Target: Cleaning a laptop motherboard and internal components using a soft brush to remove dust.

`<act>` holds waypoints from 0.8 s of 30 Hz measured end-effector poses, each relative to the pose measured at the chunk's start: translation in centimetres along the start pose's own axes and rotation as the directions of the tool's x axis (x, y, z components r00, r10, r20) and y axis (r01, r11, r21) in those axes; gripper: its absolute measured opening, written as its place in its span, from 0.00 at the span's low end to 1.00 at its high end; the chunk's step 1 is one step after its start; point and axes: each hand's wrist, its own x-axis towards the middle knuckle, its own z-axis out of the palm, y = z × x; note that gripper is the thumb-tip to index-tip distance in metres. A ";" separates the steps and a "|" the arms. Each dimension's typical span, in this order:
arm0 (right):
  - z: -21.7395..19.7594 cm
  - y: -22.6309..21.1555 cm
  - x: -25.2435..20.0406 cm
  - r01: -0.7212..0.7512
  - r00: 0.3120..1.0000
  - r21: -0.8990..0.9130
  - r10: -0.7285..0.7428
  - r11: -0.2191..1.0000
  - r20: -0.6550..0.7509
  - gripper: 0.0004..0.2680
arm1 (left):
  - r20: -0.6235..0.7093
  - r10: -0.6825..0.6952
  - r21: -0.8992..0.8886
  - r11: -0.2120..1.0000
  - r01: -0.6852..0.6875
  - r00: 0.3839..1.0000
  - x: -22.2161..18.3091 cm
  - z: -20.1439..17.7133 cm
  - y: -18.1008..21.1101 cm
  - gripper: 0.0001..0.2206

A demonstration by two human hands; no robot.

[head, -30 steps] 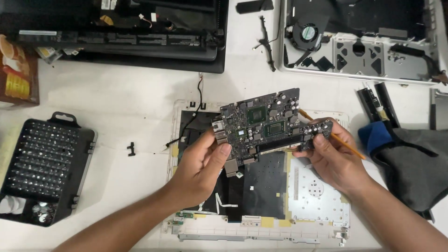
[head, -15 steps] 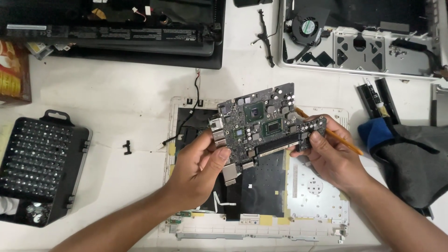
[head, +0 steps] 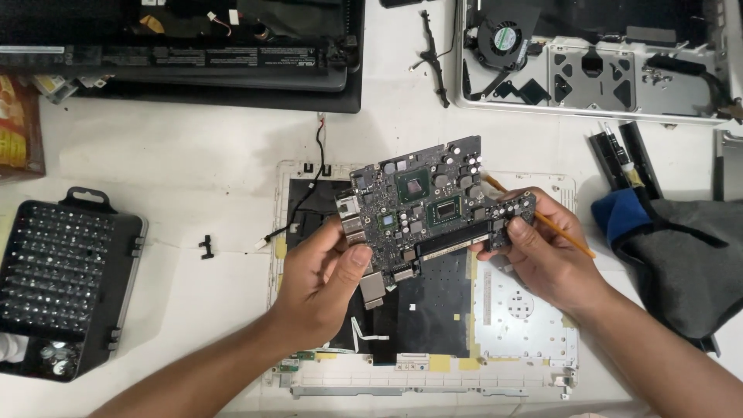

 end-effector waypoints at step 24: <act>1.3 -2.1 -0.3 0.126 0.970 -0.614 -0.226 0.779 -0.089 0.13 | 0.260 -0.459 0.030 0.883 0.468 0.850 0.4 0.0 1.8 0.24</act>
